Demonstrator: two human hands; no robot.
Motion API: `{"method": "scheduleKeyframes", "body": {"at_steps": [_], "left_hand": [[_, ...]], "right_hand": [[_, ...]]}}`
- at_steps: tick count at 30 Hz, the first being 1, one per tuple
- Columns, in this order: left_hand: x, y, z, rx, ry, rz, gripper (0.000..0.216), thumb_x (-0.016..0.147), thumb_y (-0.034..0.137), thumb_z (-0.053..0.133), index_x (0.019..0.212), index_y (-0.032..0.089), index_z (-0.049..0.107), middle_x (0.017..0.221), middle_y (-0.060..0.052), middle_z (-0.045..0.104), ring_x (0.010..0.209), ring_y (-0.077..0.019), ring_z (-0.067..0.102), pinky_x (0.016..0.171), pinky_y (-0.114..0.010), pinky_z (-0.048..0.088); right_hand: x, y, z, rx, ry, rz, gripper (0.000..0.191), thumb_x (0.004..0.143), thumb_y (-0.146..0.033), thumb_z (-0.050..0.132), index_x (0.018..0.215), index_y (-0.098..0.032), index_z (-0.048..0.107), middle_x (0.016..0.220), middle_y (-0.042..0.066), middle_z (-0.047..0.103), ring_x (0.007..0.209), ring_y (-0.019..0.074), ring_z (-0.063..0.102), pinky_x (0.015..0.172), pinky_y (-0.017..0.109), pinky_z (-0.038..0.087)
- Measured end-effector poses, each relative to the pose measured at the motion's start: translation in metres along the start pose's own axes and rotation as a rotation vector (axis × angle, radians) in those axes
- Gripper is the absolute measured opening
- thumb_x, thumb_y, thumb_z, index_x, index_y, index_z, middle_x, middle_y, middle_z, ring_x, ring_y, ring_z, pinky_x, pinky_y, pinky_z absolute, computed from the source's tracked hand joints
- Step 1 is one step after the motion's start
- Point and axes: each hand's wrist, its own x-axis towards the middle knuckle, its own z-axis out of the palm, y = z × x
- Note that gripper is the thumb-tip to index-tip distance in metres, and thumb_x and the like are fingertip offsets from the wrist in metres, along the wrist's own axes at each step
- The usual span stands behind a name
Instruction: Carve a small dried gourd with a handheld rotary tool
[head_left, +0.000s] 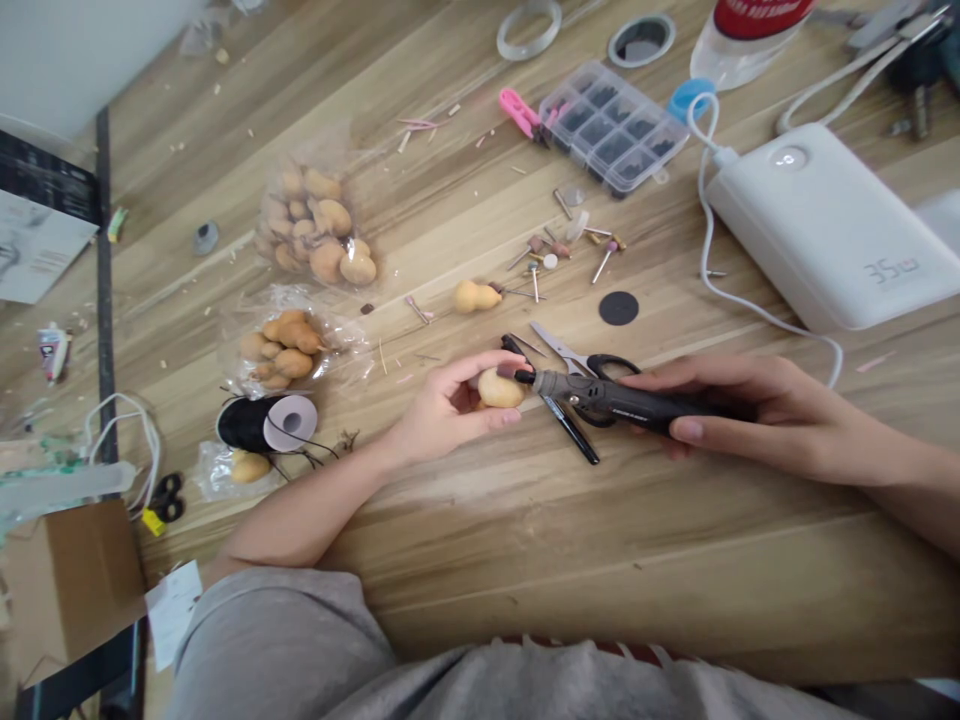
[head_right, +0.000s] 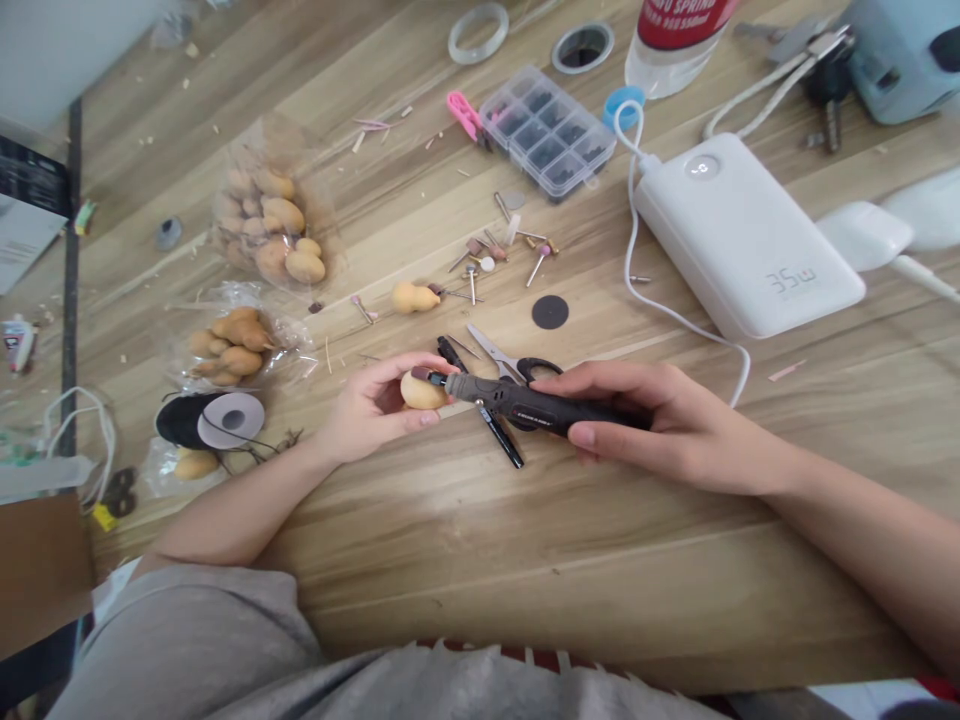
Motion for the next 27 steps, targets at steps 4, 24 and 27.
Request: {"method": "scheduleKeyframes", "body": {"at_steps": [4, 24, 27], "left_hand": [[0.0002, 0.0008, 0.0, -0.005, -0.01, 0.007, 0.04, 0.073, 0.02, 0.077, 0.112, 0.019, 0.066, 0.105, -0.006, 0.071, 0.094, -0.0131, 0.066, 0.082, -0.022, 0.053], [-0.0003, -0.0015, -0.0005, -0.001, -0.01, -0.001, 0.041, 0.073, 0.021, 0.077, 0.112, 0.019, 0.065, 0.107, -0.007, 0.071, 0.096, -0.0143, 0.066, 0.085, -0.024, 0.052], [0.0001, -0.0013, -0.0007, 0.011, -0.007, 0.0, 0.042, 0.073, 0.022, 0.078, 0.112, 0.018, 0.065, 0.109, -0.007, 0.071, 0.097, -0.0151, 0.066, 0.087, -0.026, 0.051]], "right_hand": [[-0.0005, -0.0009, -0.0016, -0.069, -0.04, -0.049, 0.034, 0.081, -0.029, 0.072, 0.115, -0.035, 0.071, 0.112, 0.0, 0.075, 0.1, 0.0195, 0.071, 0.088, 0.026, 0.056], [0.0008, -0.0002, 0.0, -0.045, -0.01, -0.04, 0.032, 0.081, -0.031, 0.072, 0.114, -0.033, 0.072, 0.111, 0.001, 0.076, 0.099, 0.0207, 0.071, 0.087, 0.027, 0.057], [0.0003, 0.0001, -0.0006, -0.043, -0.018, -0.034, 0.033, 0.082, -0.03, 0.071, 0.115, -0.034, 0.071, 0.113, 0.0, 0.075, 0.101, 0.0202, 0.071, 0.087, 0.026, 0.057]]}}
